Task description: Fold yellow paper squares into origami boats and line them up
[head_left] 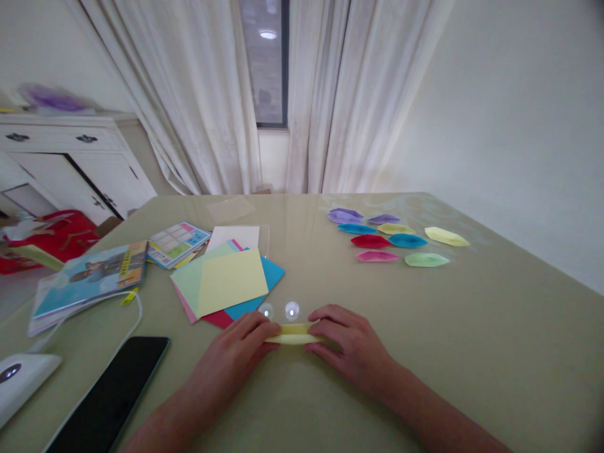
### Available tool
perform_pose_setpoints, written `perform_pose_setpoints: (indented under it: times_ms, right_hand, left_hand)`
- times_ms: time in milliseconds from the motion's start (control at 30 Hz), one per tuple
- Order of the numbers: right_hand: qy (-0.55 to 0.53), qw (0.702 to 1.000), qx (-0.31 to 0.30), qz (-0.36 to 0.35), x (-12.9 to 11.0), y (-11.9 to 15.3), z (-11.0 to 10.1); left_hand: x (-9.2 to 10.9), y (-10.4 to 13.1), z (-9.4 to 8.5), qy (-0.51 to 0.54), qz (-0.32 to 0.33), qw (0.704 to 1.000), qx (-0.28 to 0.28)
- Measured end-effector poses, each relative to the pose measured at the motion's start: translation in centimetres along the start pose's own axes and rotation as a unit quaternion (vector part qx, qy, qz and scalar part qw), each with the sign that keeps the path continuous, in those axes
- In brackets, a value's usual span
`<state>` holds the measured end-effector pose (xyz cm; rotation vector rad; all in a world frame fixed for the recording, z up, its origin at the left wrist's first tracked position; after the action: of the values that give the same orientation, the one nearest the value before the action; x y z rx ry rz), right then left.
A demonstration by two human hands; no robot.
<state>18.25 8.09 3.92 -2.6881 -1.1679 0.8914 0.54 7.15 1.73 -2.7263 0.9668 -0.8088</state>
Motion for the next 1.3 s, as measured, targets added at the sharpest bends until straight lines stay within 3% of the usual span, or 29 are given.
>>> perform_pose_setpoints:
  times_ms: [200, 333, 733, 1100, 1300]
  right_hand:
    - [0.013, 1.0, -0.003, 0.005, -0.2, 0.0, 0.0]
    - [0.003, 1.0, 0.001, 0.016, 0.0, 0.0, 0.0]
    - [0.001, 0.997, -0.051, 0.065, 0.7, -0.1, 1.0]
    - [-0.014, 0.995, -0.054, 0.083, 1.2, -0.1, 1.4]
    - [-0.03, 0.996, -0.054, 0.067, 0.9, -0.1, 1.4]
  left_hand:
    - [1.2, -0.3, -0.5, -0.032, 0.029, 0.999, -0.028]
    - [0.9, 0.0, -0.4, -0.037, 0.028, 0.999, -0.024]
    - [0.1, 0.0, 0.4, 0.045, 0.007, 0.999, -0.01]
    - [-0.4, -0.2, 0.2, 0.135, -0.026, 0.99, 0.011]
    - [0.0, -0.2, 0.2, 0.119, -0.007, 0.993, -0.006]
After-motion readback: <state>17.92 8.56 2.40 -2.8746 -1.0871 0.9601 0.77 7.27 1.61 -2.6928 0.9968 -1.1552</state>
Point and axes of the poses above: each hand's wrist, its own y-axis away from the middle knuckle, its own z-axis out of the palm, x = y × z, the point moved 10 cm from there along -y, towards the middle knuckle, and after that the axes turned 8 degrees about -x, right-handed, at the moved point
